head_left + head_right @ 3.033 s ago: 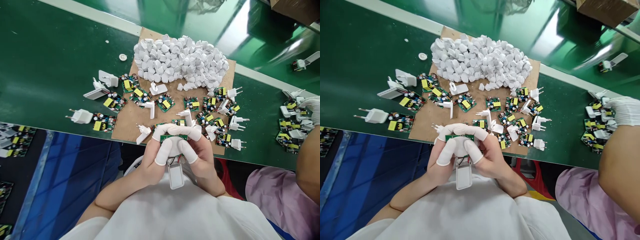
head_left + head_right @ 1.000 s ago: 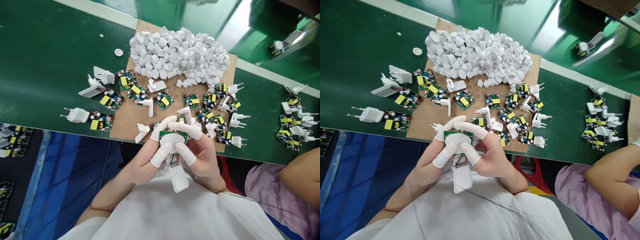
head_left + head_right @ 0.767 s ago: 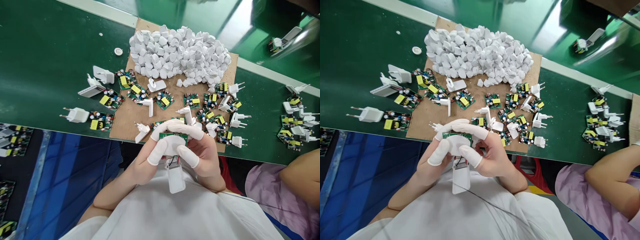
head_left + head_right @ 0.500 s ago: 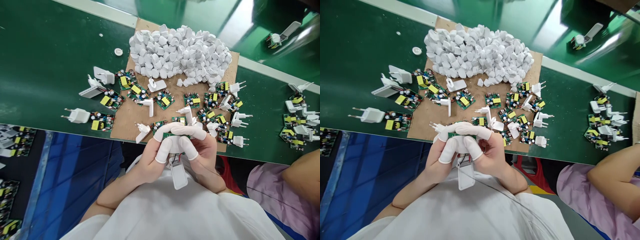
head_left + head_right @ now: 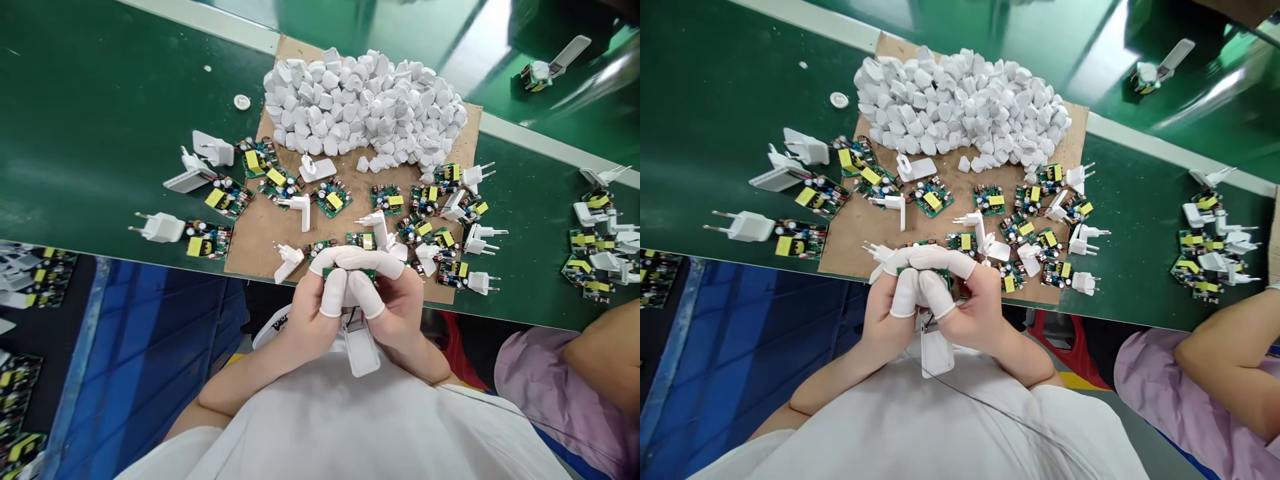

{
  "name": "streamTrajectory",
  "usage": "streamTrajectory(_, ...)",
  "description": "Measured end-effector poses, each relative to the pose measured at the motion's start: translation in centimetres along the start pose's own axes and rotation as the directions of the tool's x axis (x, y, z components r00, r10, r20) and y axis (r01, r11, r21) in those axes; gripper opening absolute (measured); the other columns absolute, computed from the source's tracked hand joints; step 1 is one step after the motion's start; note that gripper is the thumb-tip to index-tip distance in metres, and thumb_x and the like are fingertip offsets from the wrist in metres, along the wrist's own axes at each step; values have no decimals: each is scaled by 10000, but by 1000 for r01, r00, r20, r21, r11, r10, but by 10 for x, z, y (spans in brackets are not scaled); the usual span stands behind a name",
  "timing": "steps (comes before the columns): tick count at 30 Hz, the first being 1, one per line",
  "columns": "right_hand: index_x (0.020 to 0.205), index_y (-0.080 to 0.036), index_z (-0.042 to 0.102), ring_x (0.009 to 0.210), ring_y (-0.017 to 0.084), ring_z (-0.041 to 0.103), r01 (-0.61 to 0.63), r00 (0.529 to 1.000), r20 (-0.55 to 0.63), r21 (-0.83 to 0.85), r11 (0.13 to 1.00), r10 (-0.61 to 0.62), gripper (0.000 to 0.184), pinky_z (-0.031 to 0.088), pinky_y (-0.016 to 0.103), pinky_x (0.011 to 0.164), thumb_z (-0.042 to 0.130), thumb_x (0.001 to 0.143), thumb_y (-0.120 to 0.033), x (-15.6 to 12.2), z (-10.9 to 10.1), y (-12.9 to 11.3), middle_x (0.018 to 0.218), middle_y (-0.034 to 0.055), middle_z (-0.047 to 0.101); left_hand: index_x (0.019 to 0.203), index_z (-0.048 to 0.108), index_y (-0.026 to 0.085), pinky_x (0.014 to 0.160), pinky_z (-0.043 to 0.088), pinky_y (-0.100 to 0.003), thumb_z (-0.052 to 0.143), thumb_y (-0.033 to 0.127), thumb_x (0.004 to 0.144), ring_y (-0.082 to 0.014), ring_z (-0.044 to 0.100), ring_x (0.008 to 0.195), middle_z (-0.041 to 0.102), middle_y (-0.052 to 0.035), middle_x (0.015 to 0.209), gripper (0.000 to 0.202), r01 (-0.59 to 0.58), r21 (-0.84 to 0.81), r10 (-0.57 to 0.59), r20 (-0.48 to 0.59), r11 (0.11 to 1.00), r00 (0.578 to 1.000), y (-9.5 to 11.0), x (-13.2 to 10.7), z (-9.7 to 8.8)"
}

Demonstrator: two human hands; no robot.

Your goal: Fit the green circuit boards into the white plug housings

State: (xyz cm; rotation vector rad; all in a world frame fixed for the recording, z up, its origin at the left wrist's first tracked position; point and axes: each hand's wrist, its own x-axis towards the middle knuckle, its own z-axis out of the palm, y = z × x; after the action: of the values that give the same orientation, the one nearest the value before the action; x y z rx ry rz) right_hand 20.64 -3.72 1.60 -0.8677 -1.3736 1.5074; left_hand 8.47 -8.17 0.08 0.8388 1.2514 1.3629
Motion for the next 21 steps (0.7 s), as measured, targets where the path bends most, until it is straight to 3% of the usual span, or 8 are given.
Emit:
streamTrajectory(3, 996, -248, 843, 1069, 314, 836, -35, 999, -26, 16, 999, 35, 157, 710, 486, 985, 732, 1029, -353, 2, 2, 2, 1088, 83, 869, 1432, 746, 292, 1186, 570, -503, 522, 680, 1092, -337, 732, 1314, 809, -96, 1360, 563, 75, -120, -67, 64, 990, 996, -4, -4, -3)
streamTrajectory(6, 989, -253, 847, 1054, 319, 828, -82, 997, -6, 81, 993, 83, 157, 710, 474, 964, 783, 998, -397, 4, 0, -1, 1068, 80, 862, 1500, 712, 285, 1234, 541, -519, 574, 642, 1085, -356, 704, 1378, 787, -108, 1420, 565, 63, -97, -51, 123, 993, 991, 2, -3, -5)
streamTrajectory(10, 999, -252, 846, 1065, 313, 821, -94, 996, 15, 88, 992, 93, 238, 702, 475, 1000, 810, 981, -487, 6, -2, -2, 1081, 81, 858, 1429, 763, 255, 1191, 577, -547, 595, 613, 1084, -375, 725, 1328, 799, -128, 1392, 524, -2, -6, 2, 66, 1000, 998, 10, 1, -5)
streamTrajectory(14, 945, -261, 843, 886, 289, 822, -166, 985, -40, -4, 986, 166, 337, 736, 449, 846, 775, 997, -587, 4, -2, -2, 948, 72, 846, 1496, 726, 252, 1166, 601, -518, 617, 608, 1074, -383, 687, 1401, 756, -128, 1492, 563, 68, -113, -51, 144, 991, 988, 9, 0, -11)
streamTrajectory(17, 1065, -275, 856, 892, 291, 828, -215, 976, -32, 41, 976, 216, 374, 744, 456, 844, 734, 1016, -626, -1, -4, -6, 1032, 69, 859, 1628, 604, 272, 1242, 545, -517, 695, 549, 1050, -383, 630, 1484, 687, -134, 1594, 648, 132, -109, -101, 255, 985, 962, 12, -2, -17)
streamTrajectory(21, 1335, -287, 798, 1089, 305, 824, -265, 962, 87, 77, 961, 258, 453, 726, 437, 955, 764, 996, -585, -6, -13, -13, 1288, 69, 836, 1684, 537, 286, 1317, 468, -530, 731, 535, 1030, -381, 567, 1546, 694, -142, 1571, 726, 78, -41, -64, 270, 996, 961, 18, -2, -20)
